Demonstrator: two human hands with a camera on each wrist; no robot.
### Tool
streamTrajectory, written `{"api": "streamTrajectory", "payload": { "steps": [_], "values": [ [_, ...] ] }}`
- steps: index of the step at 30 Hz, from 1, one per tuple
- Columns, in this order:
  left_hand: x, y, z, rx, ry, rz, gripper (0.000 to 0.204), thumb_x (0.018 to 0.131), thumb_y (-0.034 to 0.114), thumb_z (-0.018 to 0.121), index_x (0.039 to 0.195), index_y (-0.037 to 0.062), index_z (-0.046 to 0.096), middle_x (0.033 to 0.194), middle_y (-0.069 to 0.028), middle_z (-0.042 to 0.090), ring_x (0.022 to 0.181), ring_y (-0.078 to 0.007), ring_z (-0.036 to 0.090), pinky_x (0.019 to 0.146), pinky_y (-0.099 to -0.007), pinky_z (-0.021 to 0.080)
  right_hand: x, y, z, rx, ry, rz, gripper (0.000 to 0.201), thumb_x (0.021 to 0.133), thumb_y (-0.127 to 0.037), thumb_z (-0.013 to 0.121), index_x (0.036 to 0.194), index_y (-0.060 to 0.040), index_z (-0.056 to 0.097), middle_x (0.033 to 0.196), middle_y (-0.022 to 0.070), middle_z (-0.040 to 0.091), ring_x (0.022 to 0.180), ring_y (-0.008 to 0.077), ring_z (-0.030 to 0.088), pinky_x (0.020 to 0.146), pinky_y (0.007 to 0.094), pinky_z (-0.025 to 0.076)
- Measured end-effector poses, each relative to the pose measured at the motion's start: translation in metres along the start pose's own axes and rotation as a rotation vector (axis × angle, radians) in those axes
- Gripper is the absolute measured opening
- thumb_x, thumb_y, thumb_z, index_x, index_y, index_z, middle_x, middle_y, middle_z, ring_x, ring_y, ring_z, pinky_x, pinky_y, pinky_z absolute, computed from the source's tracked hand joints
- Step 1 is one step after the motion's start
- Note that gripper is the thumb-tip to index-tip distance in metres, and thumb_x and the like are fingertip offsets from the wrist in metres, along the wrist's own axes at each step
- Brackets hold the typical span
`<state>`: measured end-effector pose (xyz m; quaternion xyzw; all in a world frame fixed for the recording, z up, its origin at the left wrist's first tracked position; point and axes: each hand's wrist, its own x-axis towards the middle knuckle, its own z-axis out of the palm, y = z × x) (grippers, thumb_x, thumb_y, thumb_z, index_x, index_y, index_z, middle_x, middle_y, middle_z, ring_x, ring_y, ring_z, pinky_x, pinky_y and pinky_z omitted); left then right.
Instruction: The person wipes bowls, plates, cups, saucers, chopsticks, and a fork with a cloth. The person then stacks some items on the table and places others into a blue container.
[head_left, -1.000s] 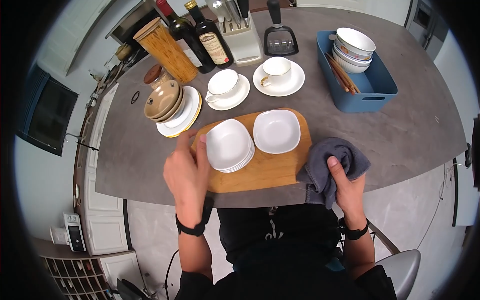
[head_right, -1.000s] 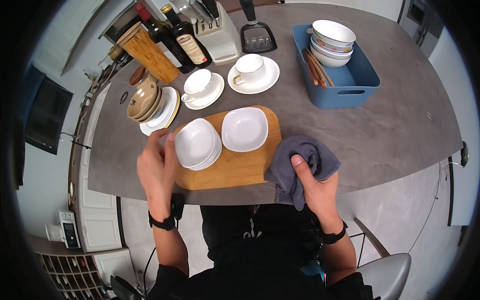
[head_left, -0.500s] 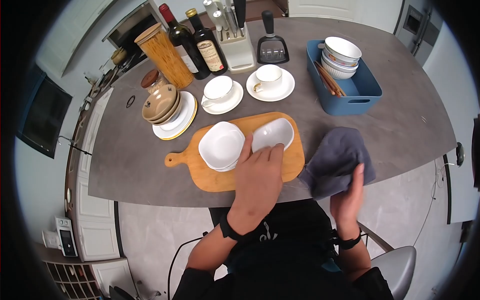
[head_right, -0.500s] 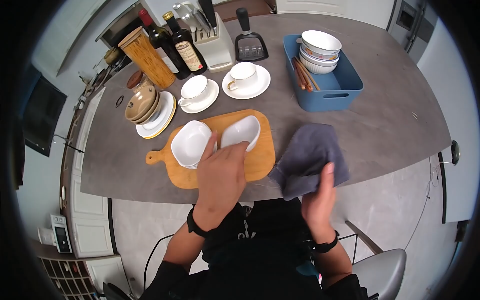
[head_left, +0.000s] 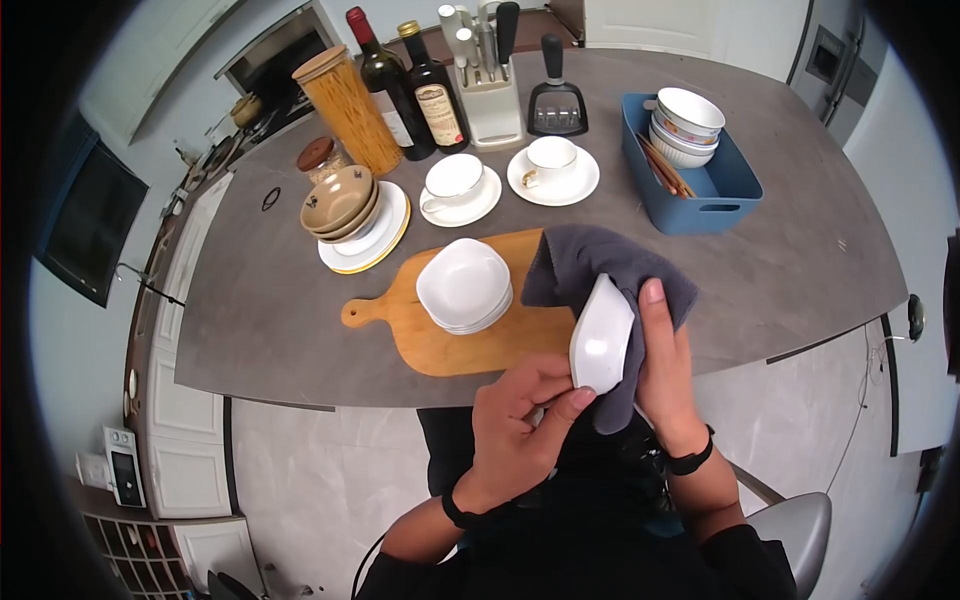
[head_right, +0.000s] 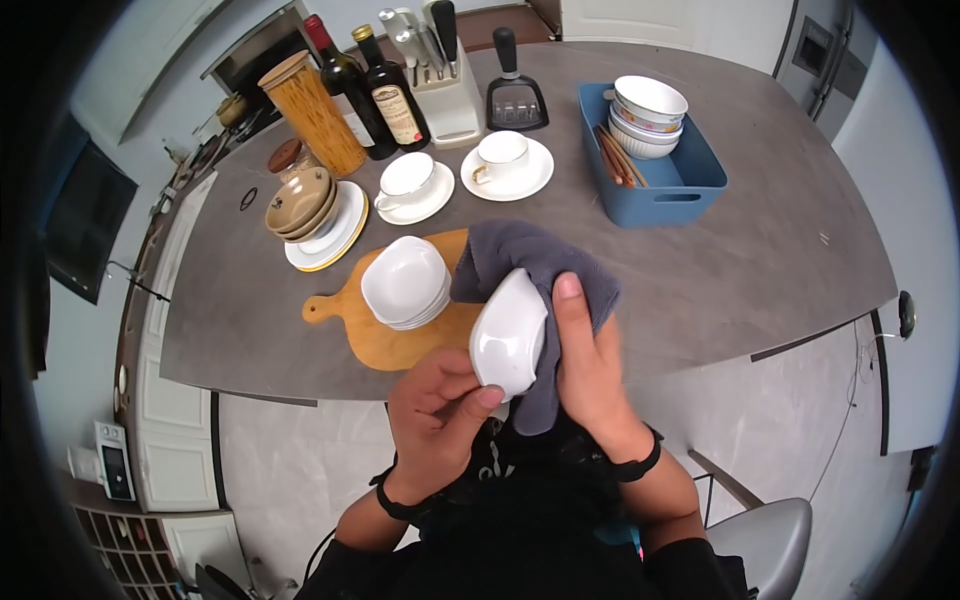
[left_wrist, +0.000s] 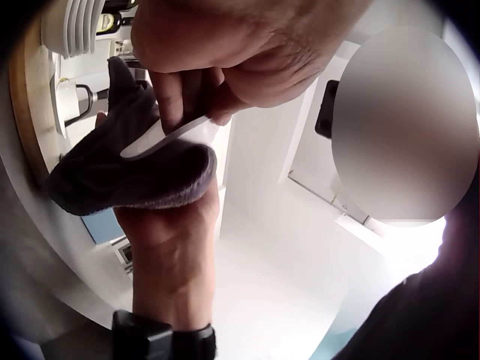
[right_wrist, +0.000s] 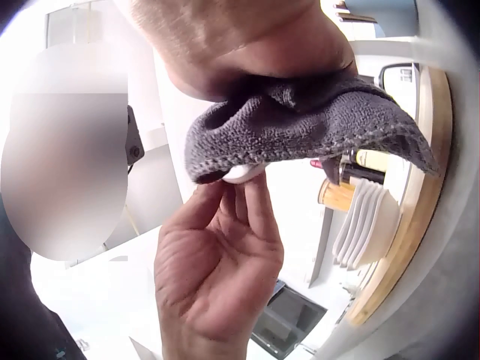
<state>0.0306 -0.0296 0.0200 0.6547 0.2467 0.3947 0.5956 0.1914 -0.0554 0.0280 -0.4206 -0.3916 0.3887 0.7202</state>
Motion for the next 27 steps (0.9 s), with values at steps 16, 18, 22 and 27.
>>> {"api": "streamTrajectory", "payload": {
  "steps": [16,18,22,27],
  "values": [
    [0.01,0.012,-0.013,1.145,0.0,0.487,0.035,0.093,0.013,0.059,0.125,0.0087,0.072,0.125,-0.0059,0.072,0.119,-0.0194,0.067,0.117,-0.0551,0.031,-0.044,0.015,0.001,0.147,-0.174,0.434,0.072,0.108,-0.055,0.035,0.152,0.0022,0.037,0.147,0.0153,0.051,0.131,0.0223,0.054,0.108,0.0376,0.046],
    [0.008,0.008,-0.013,1.202,0.036,0.506,0.033,0.092,0.013,0.06,0.122,0.0097,0.073,0.122,-0.0046,0.073,0.117,-0.0185,0.067,0.117,-0.0549,0.031,-0.034,0.003,0.007,-0.022,-0.148,0.463,0.061,0.11,-0.045,0.042,0.144,0.0052,0.046,0.132,0.0114,0.061,0.122,0.0161,0.056,0.102,0.0302,0.046],
    [0.009,0.002,-0.021,1.323,0.135,0.6,0.026,0.089,0.012,0.064,0.112,0.0112,0.076,0.113,-0.001,0.074,0.109,-0.0167,0.069,0.116,-0.0545,0.034,-0.026,0.005,0.01,-0.064,-0.094,0.357,0.042,0.107,-0.029,0.057,0.133,0.0036,0.057,0.122,0.0088,0.066,0.111,0.0143,0.059,0.095,0.0299,0.048],
    [0.026,0.012,-0.056,1.373,0.224,0.618,0.031,0.081,0.001,0.067,0.11,0.0105,0.075,0.103,0.0002,0.073,0.103,-0.0173,0.069,0.115,-0.0542,0.036,0.0,-0.009,-0.002,-0.306,-0.015,-0.01,0.024,0.095,-0.018,0.073,0.104,0.003,0.066,0.095,0.0096,0.072,0.087,0.0162,0.065,0.081,0.0294,0.051]
  ]
}}
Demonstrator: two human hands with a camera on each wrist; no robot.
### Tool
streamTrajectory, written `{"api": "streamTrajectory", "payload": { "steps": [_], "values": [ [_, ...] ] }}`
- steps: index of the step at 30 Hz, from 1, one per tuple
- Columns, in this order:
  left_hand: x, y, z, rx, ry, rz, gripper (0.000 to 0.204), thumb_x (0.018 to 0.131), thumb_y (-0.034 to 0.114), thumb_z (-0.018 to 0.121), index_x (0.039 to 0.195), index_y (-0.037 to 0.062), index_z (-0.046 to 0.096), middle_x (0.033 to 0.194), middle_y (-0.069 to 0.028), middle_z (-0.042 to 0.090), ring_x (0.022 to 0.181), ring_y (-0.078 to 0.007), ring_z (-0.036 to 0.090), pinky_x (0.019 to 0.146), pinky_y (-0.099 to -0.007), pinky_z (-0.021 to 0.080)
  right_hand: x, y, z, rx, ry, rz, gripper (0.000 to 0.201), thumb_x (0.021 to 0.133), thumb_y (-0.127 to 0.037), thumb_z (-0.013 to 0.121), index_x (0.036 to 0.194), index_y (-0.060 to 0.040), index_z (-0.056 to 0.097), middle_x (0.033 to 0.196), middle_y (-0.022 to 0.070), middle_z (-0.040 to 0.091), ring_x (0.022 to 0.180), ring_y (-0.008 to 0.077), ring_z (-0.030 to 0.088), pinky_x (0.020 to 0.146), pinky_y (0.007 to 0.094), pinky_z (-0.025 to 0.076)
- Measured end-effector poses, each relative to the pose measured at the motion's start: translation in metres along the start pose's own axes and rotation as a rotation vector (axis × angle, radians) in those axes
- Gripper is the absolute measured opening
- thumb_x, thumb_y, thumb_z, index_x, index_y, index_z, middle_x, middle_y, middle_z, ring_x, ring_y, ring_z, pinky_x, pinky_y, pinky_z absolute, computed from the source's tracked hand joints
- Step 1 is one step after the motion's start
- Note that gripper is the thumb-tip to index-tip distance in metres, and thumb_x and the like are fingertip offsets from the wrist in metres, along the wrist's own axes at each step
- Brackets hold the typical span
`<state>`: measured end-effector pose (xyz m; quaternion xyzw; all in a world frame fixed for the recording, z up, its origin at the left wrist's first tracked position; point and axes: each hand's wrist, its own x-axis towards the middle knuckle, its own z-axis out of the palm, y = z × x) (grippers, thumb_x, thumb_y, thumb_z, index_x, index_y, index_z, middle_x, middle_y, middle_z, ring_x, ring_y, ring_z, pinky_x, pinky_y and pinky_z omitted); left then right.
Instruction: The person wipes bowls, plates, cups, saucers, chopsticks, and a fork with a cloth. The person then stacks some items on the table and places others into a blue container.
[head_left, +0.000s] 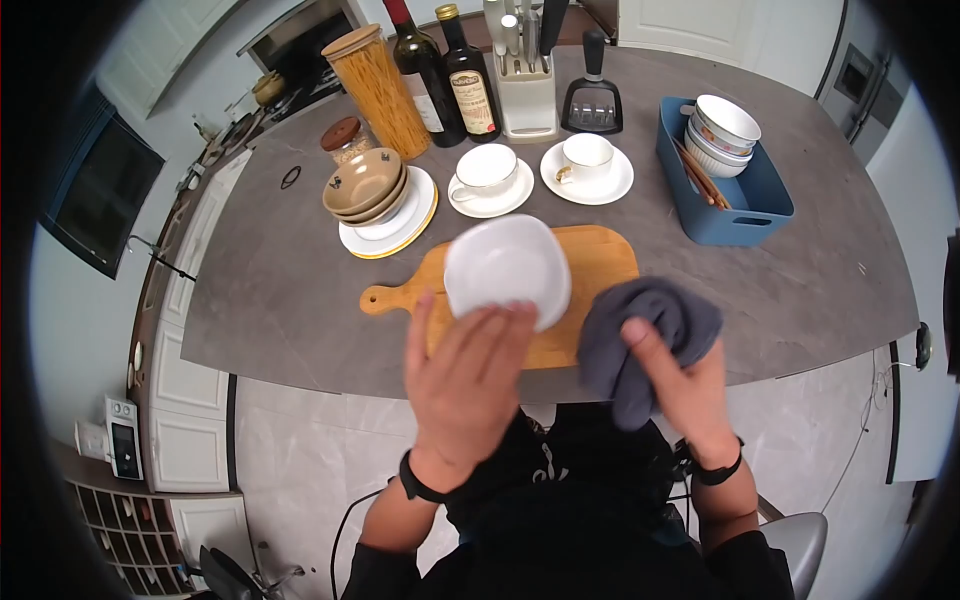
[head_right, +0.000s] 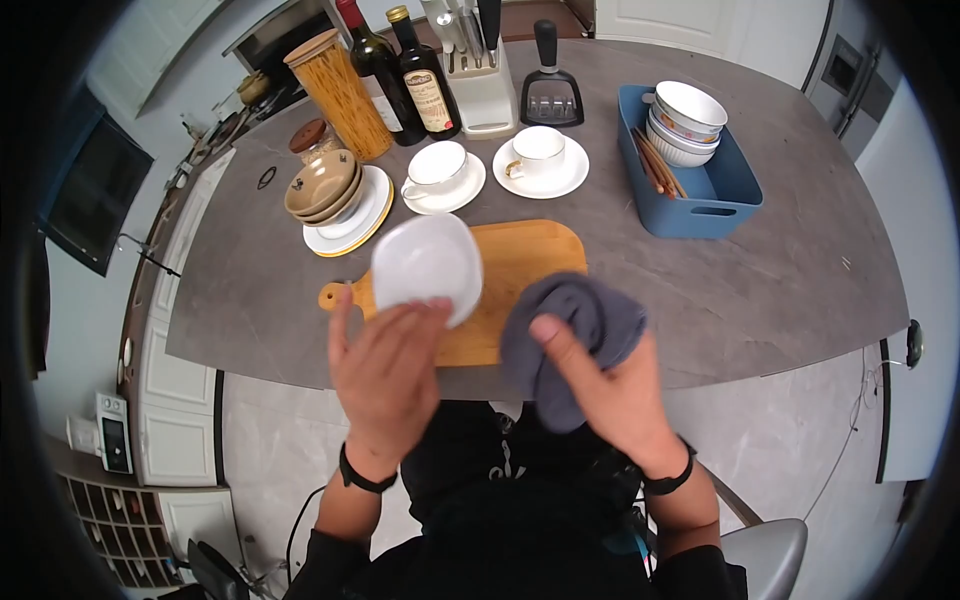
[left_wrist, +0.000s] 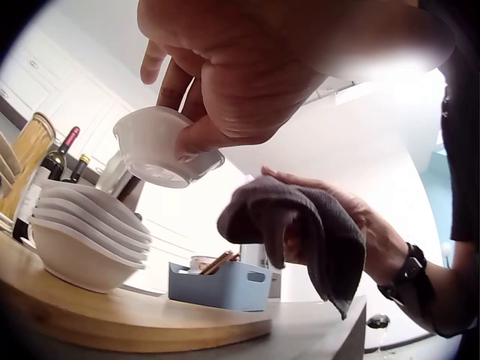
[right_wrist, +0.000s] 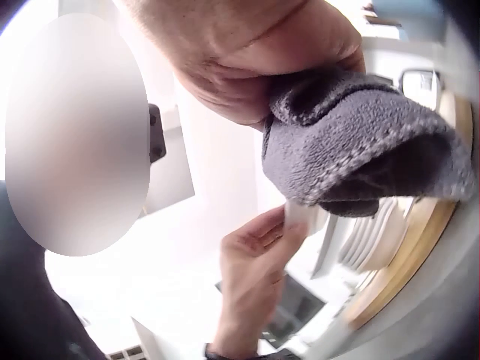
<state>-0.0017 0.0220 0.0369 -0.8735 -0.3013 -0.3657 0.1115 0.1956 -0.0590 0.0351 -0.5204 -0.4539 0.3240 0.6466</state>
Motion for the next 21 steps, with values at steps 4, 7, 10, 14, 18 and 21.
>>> {"api": "streamTrajectory", "payload": {
  "steps": [4,7,10,14,18,21],
  "values": [
    [0.006,-0.027,0.01,0.032,0.023,-0.037,0.042,0.076,-0.008,0.066,0.112,0.011,0.074,0.098,-0.0006,0.072,0.097,-0.0191,0.068,0.113,-0.0521,0.038,0.026,-0.002,-0.014,-0.935,0.113,-0.079,0.037,0.087,-0.03,0.078,0.098,0.0025,0.065,0.096,0.0215,0.068,0.092,0.0376,0.067,0.078,0.0384,0.052],
    [0.0,-0.031,0.021,0.015,-0.02,-0.062,0.043,0.076,-0.008,0.066,0.114,0.0107,0.074,0.097,-0.0014,0.072,0.096,-0.0198,0.067,0.112,-0.0495,0.039,0.034,0.02,-0.019,-1.377,-0.053,-0.179,0.051,0.082,-0.042,0.079,0.098,0.0032,0.063,0.099,0.0201,0.067,0.098,0.0363,0.066,0.079,0.0435,0.051],
    [-0.004,-0.029,0.025,-0.004,-0.074,-0.097,0.045,0.076,-0.008,0.064,0.117,0.01,0.073,0.098,-0.0024,0.071,0.097,-0.0197,0.067,0.111,-0.0475,0.04,0.027,0.018,-0.016,-1.361,-0.182,-0.189,0.065,0.08,-0.048,0.079,0.111,0.006,0.064,0.107,0.0208,0.067,0.103,0.0373,0.064,0.083,0.0458,0.051],
    [-0.006,-0.023,0.023,0.0,-0.186,-0.105,0.048,0.077,-0.004,0.063,0.122,0.0082,0.07,0.105,-0.0041,0.071,0.103,-0.0198,0.065,0.11,-0.0466,0.04,0.038,0.001,-0.007,-1.276,-0.162,-0.372,0.064,0.085,-0.044,0.076,0.123,0.0062,0.063,0.11,0.0217,0.068,0.103,0.0392,0.064,0.085,0.0464,0.051],
    [-0.011,-0.021,0.023,-0.083,-0.155,-0.061,0.047,0.081,0.0,0.064,0.128,0.0056,0.066,0.115,-0.0065,0.069,0.107,-0.0233,0.063,0.109,-0.0481,0.04,0.07,-0.011,0.019,-1.017,-0.188,-0.338,0.05,0.093,-0.037,0.071,0.117,0.0067,0.064,0.106,0.0222,0.069,0.098,0.0419,0.065,0.084,0.0476,0.052],
    [-0.015,-0.023,0.012,-0.07,-0.096,-0.127,0.045,0.088,0.006,0.065,0.133,0.0024,0.062,0.124,-0.0122,0.066,0.11,-0.029,0.062,0.107,-0.0482,0.041,0.105,0.014,0.034,-0.816,-0.386,-0.102,0.044,0.1,-0.033,0.062,0.116,0.0081,0.061,0.098,0.0255,0.069,0.091,0.0458,0.066,0.083,0.0488,0.051]
  ]
}}
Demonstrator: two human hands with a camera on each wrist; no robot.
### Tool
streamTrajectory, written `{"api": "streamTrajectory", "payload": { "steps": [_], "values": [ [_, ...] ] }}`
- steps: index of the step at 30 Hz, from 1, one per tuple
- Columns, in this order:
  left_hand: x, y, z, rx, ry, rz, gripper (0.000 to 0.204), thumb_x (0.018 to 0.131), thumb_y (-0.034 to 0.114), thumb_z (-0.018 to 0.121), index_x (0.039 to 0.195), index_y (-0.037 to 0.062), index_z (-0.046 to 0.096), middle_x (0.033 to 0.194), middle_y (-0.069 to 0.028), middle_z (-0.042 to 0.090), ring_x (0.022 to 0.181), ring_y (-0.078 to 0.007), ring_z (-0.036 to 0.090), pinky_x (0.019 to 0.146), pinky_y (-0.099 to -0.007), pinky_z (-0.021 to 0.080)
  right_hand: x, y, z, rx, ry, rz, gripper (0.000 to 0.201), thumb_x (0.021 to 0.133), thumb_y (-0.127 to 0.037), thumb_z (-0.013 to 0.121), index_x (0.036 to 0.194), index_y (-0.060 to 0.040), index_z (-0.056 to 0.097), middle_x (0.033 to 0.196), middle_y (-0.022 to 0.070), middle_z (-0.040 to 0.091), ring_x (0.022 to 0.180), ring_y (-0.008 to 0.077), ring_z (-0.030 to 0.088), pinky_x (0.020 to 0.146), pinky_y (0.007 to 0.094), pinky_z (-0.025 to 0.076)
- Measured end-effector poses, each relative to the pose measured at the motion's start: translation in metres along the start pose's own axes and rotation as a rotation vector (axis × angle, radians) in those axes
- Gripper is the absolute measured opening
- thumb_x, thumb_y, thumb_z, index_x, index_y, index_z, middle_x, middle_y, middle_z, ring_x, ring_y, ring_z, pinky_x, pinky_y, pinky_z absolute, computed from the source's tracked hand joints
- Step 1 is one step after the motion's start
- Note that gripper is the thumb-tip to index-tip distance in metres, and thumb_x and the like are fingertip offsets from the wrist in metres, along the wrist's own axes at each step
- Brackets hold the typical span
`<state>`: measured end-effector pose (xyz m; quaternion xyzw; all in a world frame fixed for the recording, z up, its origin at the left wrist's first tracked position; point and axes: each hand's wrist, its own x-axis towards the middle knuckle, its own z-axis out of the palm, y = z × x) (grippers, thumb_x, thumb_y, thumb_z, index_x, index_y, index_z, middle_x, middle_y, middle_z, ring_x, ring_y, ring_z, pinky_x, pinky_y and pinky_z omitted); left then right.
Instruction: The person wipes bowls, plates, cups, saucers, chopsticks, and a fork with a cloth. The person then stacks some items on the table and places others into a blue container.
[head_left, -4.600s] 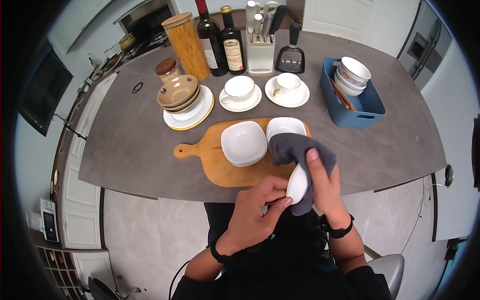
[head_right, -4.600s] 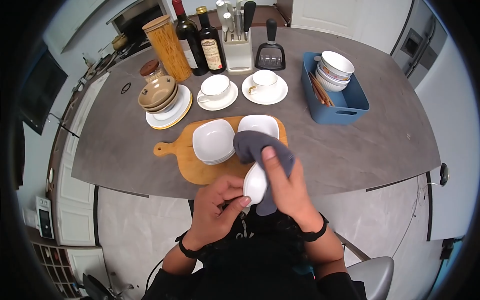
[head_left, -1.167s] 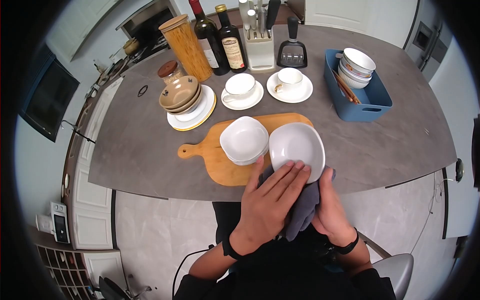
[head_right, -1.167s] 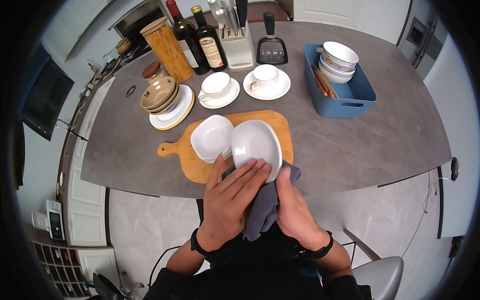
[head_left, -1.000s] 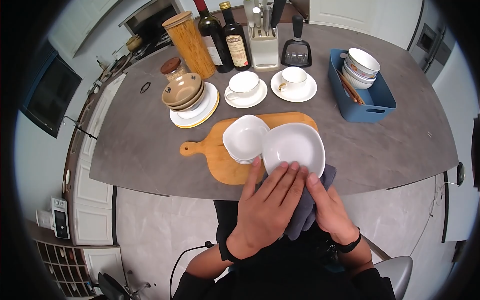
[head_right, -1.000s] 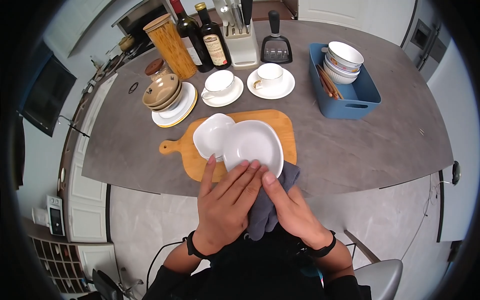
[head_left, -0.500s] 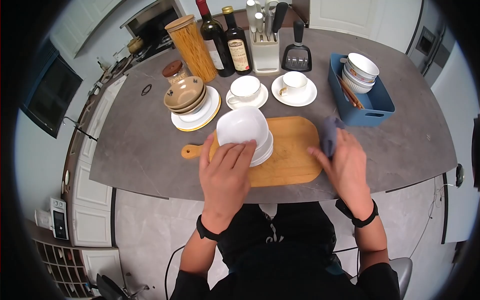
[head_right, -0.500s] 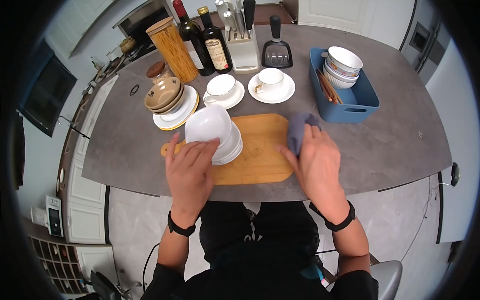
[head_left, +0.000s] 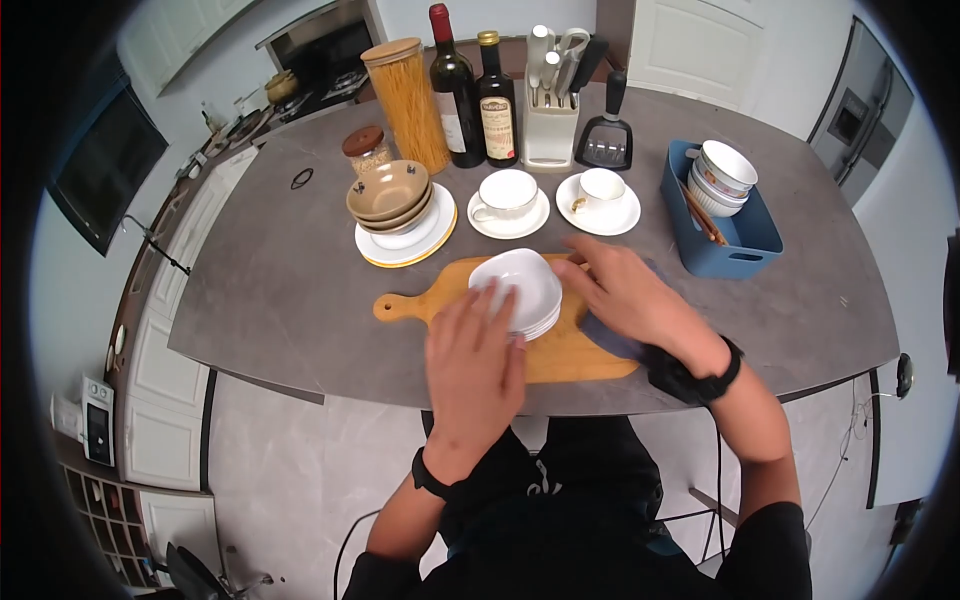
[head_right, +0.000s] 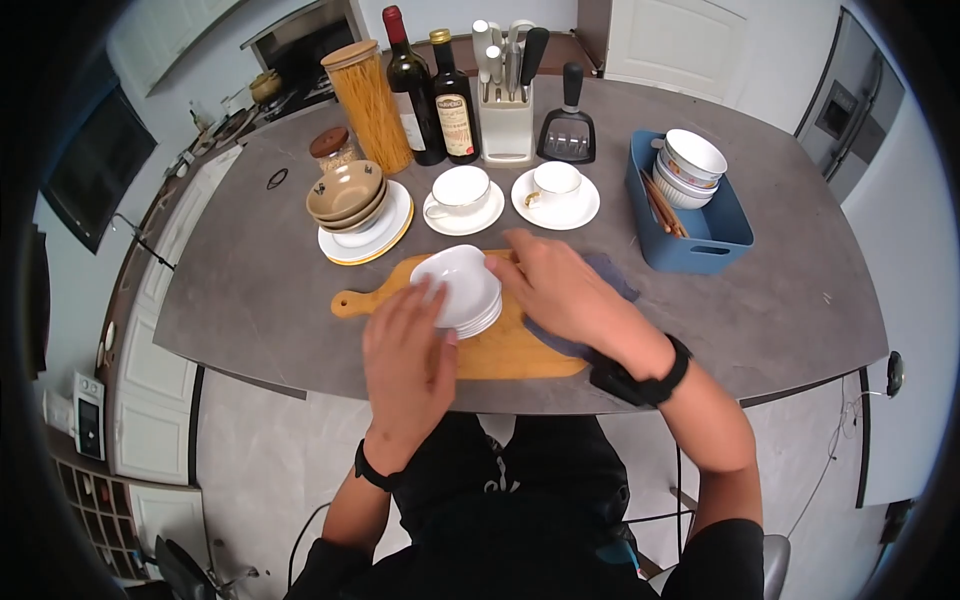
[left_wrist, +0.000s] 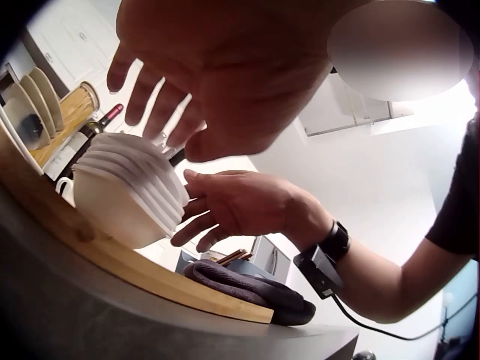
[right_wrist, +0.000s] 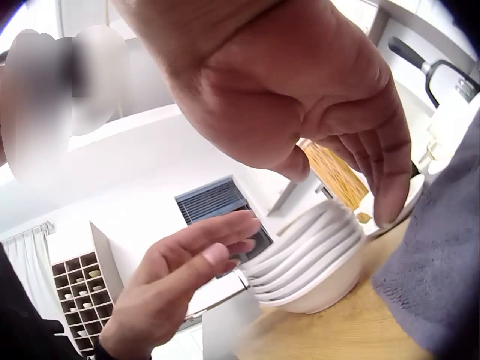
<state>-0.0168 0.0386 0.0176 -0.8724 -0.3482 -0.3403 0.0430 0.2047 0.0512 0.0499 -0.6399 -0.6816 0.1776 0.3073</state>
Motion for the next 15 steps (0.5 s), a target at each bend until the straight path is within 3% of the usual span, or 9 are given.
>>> {"api": "streamTrajectory", "payload": {
  "steps": [2,3,4,5,6,8,9,13,15],
  "values": [
    [-0.01,-0.008,0.003,-0.17,0.131,-0.293,0.05,0.095,0.016,0.063,0.14,-0.002,0.052,0.137,-0.0214,0.056,0.112,-0.039,0.06,0.104,-0.0472,0.044,0.024,0.012,0.015,0.043,-0.249,0.115,0.048,0.108,-0.035,0.05,0.127,0.008,0.054,0.091,0.0183,0.069,0.072,0.0257,0.07,0.063,0.0359,0.057],
    [-0.013,-0.015,0.006,-0.249,0.084,-0.384,0.05,0.102,0.021,0.057,0.145,-0.0035,0.044,0.133,-0.0254,0.056,0.103,-0.0352,0.064,0.091,-0.0433,0.051,0.027,0.011,0.019,0.038,-0.254,0.104,0.048,0.108,-0.035,0.05,0.127,0.008,0.054,0.091,0.0183,0.069,0.072,0.0257,0.07,0.063,0.0359,0.057],
    [-0.012,-0.016,0.006,-0.243,0.097,-0.396,0.05,0.102,0.021,0.057,0.145,-0.0035,0.044,0.133,-0.0254,0.056,0.103,-0.0352,0.064,0.091,-0.0433,0.051,0.031,0.008,0.023,0.137,-0.392,0.198,0.048,0.108,-0.036,0.048,0.128,0.0067,0.053,0.089,0.0158,0.068,0.07,0.0206,0.069,0.06,0.0332,0.057],
    [-0.011,-0.016,0.007,-0.575,-0.038,-0.568,0.051,0.105,0.021,0.052,0.148,-0.0025,0.039,0.131,-0.0237,0.057,0.097,-0.03,0.065,0.082,-0.0399,0.054,0.034,0.004,0.027,0.232,-0.532,0.294,0.048,0.109,-0.038,0.046,0.13,0.0054,0.052,0.087,0.0132,0.066,0.069,0.0156,0.067,0.057,0.0306,0.057],
    [-0.011,-0.017,0.007,-0.915,-0.176,-0.728,0.052,0.107,0.021,0.047,0.151,-0.0015,0.033,0.128,-0.022,0.057,0.091,-0.0247,0.067,0.074,-0.0365,0.056,0.035,-0.002,0.031,0.222,-0.544,0.281,0.048,0.109,-0.038,0.046,0.13,0.0054,0.052,0.087,0.0132,0.066,0.069,0.0156,0.067,0.057,0.0306,0.057],
    [-0.015,-0.024,0.018,-1.078,-0.14,-0.813,0.053,0.108,0.021,0.043,0.154,0.0008,0.027,0.127,-0.0193,0.057,0.086,-0.0196,0.066,0.069,-0.0324,0.056,0.026,-0.008,0.034,0.329,-0.556,0.359,0.047,0.109,-0.038,0.045,0.13,0.0043,0.051,0.09,0.0104,0.066,0.069,0.015,0.067,0.059,0.0307,0.059],
    [-0.013,-0.024,0.024,-1.245,-0.129,-0.883,0.054,0.109,0.02,0.039,0.156,0.0031,0.021,0.125,-0.0166,0.057,0.082,-0.0145,0.065,0.064,-0.0284,0.056,0.021,-0.001,0.044,0.415,-0.484,0.287,0.048,0.108,-0.036,0.045,0.123,0.0103,0.048,0.088,0.0154,0.066,0.066,0.0201,0.069,0.056,0.0333,0.061],
    [-0.011,-0.012,0.018,-1.313,-0.099,-0.811,0.058,0.108,0.016,0.039,0.159,0.0056,0.014,0.129,-0.0158,0.054,0.084,-0.0135,0.065,0.065,-0.0256,0.056,0.006,-0.013,0.032,0.613,-0.336,0.277,0.05,0.107,-0.036,0.046,0.128,0.0091,0.044,0.104,0.0176,0.063,0.074,0.0175,0.068,0.056,0.0311,0.059],
    [-0.005,0.005,0.013,-1.286,-0.096,-0.699,0.06,0.108,0.016,0.04,0.16,0.0044,0.012,0.133,-0.0162,0.05,0.087,-0.0139,0.065,0.066,-0.0259,0.056,-0.001,-0.015,0.016,0.6,-0.385,0.339,0.052,0.107,-0.037,0.049,0.141,0.0014,0.041,0.113,0.0134,0.063,0.085,0.0134,0.066,0.057,0.0272,0.057]
  ]
}}
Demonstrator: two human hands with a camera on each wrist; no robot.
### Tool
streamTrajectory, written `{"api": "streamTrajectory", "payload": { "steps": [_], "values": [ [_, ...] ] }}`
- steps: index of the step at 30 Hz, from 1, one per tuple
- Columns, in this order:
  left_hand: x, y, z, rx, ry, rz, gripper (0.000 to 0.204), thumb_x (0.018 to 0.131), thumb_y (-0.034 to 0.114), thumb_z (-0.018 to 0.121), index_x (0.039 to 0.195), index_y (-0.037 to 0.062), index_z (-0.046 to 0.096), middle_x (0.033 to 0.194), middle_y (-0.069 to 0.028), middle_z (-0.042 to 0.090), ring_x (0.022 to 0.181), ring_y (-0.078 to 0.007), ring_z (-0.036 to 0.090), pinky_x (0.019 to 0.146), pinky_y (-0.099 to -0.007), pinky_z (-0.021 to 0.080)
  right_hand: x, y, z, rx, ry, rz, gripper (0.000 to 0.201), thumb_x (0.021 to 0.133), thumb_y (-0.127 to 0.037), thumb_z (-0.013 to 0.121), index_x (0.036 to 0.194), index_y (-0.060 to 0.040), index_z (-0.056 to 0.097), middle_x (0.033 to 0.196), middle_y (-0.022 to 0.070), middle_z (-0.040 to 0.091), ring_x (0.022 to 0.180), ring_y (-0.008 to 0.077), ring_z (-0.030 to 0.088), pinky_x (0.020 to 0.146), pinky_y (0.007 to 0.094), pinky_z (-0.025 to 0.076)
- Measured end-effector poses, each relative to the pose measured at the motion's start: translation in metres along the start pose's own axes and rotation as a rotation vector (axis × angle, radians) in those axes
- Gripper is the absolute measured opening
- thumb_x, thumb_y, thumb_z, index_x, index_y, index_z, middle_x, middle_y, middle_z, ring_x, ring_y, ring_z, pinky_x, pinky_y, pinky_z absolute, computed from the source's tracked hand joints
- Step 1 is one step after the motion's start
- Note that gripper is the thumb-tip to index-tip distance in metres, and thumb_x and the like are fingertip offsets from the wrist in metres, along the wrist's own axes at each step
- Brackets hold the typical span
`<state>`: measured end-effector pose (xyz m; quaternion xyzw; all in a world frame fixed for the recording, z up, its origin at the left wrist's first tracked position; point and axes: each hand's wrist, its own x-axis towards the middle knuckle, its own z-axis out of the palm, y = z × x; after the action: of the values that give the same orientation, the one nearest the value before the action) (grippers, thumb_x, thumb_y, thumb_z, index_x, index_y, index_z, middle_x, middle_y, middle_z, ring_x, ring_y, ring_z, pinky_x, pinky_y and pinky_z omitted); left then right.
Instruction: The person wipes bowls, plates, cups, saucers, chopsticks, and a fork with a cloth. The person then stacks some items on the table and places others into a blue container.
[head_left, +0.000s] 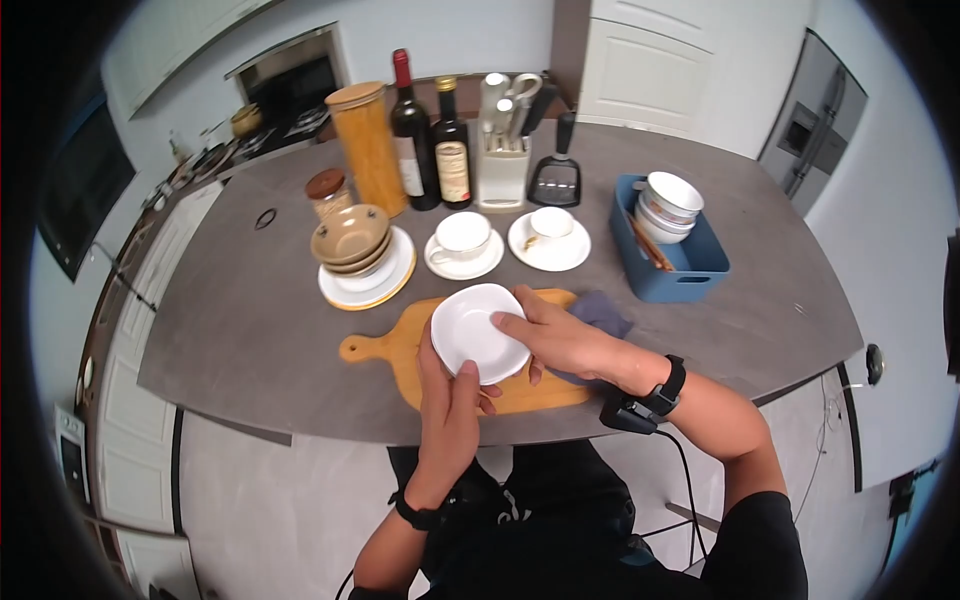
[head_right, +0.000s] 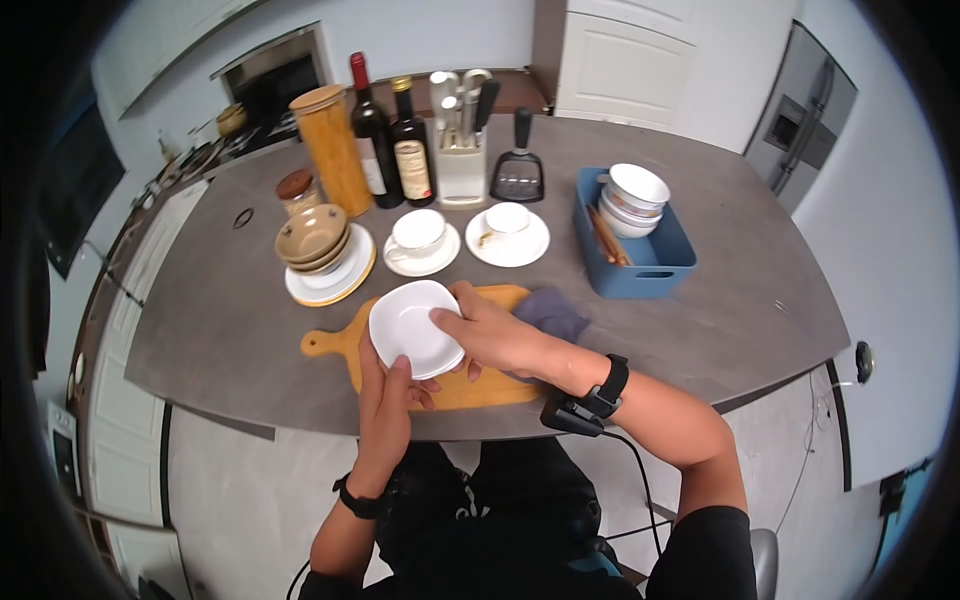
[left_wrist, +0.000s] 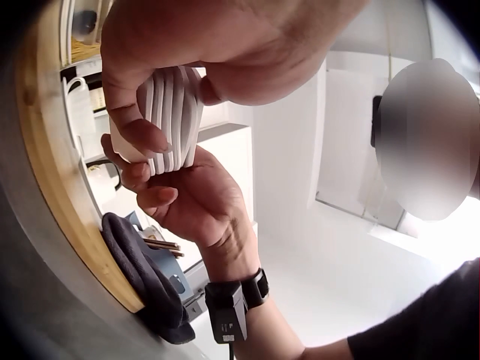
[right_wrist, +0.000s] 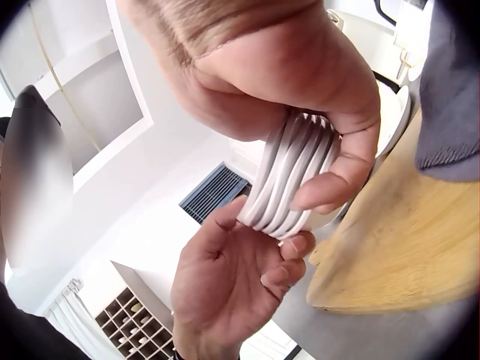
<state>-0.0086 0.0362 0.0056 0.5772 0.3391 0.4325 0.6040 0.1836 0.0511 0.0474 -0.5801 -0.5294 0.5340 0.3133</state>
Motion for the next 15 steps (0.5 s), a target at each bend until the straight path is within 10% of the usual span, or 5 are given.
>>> {"api": "streamTrajectory", "payload": {
  "steps": [6,15],
  "values": [
    [-0.005,0.024,0.036,-0.104,-0.282,0.255,0.083,0.105,0.027,0.053,0.163,0.0076,-0.004,0.167,-0.0201,0.012,0.116,-0.0287,0.066,0.089,-0.0367,0.057,-0.063,-0.017,-0.059,0.187,0.089,-0.059,0.057,0.106,-0.036,0.053,0.15,-0.0052,0.037,0.115,0.0105,0.064,0.084,0.0138,0.066,0.055,0.0271,0.056],
    [0.0,-0.012,0.003,0.198,-0.054,0.299,0.071,0.103,0.016,0.055,0.16,0.0011,0.017,0.166,-0.0198,0.02,0.109,-0.0262,0.067,0.089,-0.0345,0.056,-0.098,-0.005,-0.223,-0.076,0.517,-0.018,0.057,0.105,-0.033,0.054,0.15,-0.0009,0.038,0.108,0.0123,0.067,0.072,0.0157,0.067,0.054,0.026,0.055]
  ]
}}
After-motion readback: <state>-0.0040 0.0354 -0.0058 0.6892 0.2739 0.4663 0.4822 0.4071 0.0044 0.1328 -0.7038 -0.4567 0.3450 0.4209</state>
